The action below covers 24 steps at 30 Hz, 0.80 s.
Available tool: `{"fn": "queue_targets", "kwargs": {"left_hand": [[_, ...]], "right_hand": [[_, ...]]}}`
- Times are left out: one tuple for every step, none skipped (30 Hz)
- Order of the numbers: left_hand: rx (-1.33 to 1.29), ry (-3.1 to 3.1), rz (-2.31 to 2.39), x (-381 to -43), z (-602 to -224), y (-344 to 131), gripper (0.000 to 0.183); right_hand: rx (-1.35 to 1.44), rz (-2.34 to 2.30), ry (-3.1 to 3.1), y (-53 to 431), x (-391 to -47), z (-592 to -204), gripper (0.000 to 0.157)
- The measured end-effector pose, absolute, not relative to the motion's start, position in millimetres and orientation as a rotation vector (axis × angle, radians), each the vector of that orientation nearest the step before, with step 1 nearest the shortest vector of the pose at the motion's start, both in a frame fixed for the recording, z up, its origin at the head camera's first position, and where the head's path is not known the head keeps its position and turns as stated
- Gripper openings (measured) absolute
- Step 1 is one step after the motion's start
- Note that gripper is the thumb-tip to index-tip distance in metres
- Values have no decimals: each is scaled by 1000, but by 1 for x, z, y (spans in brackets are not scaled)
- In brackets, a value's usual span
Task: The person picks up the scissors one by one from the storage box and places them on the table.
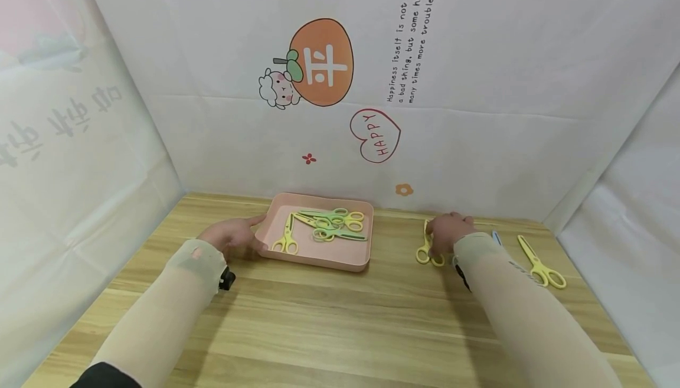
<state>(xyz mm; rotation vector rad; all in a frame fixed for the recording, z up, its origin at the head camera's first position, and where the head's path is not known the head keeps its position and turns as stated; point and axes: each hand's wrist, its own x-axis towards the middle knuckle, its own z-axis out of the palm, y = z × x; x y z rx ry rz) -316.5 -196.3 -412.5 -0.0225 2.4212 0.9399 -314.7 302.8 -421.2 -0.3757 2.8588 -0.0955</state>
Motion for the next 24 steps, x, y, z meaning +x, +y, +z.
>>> {"fn": "queue_targets", "kwargs": {"left_hand": [[-21,2421,940,-317,-412,-196,106],[-21,2419,941,-316,-412,-196,106],[-22,2417,944,-316,-411,-196,106],[-29,2415,948,-316,-411,-196,106],[-29,2417,946,-316,-410,-195,106],[-34,2415,949,-316,-410,-195,106],[-35,2417,948,-316,-410,-195,106],[-37,2418,950,-315,-410,-195,106],[-39,2419,953,-315,-410,-195,106],[-41,2421,952,-315,-410,-195,105],[-36,2423,952,-314,-410,-195,105],[-43,2422,957,-314,-411,-195,105],[-44,2424,956,-314,-411,-195,105],[-46,2425,959,-314,-412,-195,105],[-46,2426,956,-314,-412,-195,106],[-48,2427,955,-313,-412,-195,106],[-49,2428,953,-313,-413,-195,105],[-49,2430,949,-313,-413,-195,105],[-43,2431,947,-313,-413,-195,105],[-38,2431,947,-314,-413,-195,105],[-34,2433,946,-314,-412,-195,105],[-35,2432,951,-314,-412,-195,105],[-32,2431,953,-314,-412,-195,105],[-33,2432,953,-314,-412,-195,105]], "right_hand": [[-374,-93,2858,304,-314,-420,60],[-370,-88,2855,305,-314,-420,60],[-365,-84,2853,306,-314,-420,60],[-361,-79,2852,307,-314,-420,60],[-357,-79,2852,308,-314,-421,60],[-353,-77,2853,309,-314,-421,60],[-349,-73,2856,310,-315,-422,59],[-348,-71,2861,311,-315,-424,58],[-346,-70,2866,312,-316,-425,58],[-349,-72,2872,312,-316,-426,57],[-351,-73,2878,313,-317,-427,57],[-352,-76,2882,313,-317,-428,57],[-354,-77,2885,313,-317,-428,56],[-359,-78,2883,313,-317,-428,56],[-361,-82,2877,313,-316,-427,56],[-364,-90,2872,312,-316,-425,56],[-365,-95,2873,312,-316,-424,55],[-365,-101,2870,310,-315,-420,54],[-363,-113,2869,308,-315,-416,53],[-362,-126,2871,306,-315,-413,51],[-360,-140,2877,303,-316,-409,51],[-363,-160,2890,298,-317,-406,50],[-373,-165,2905,293,-318,-403,51],[-395,-166,2920,286,-320,-402,54]]}}
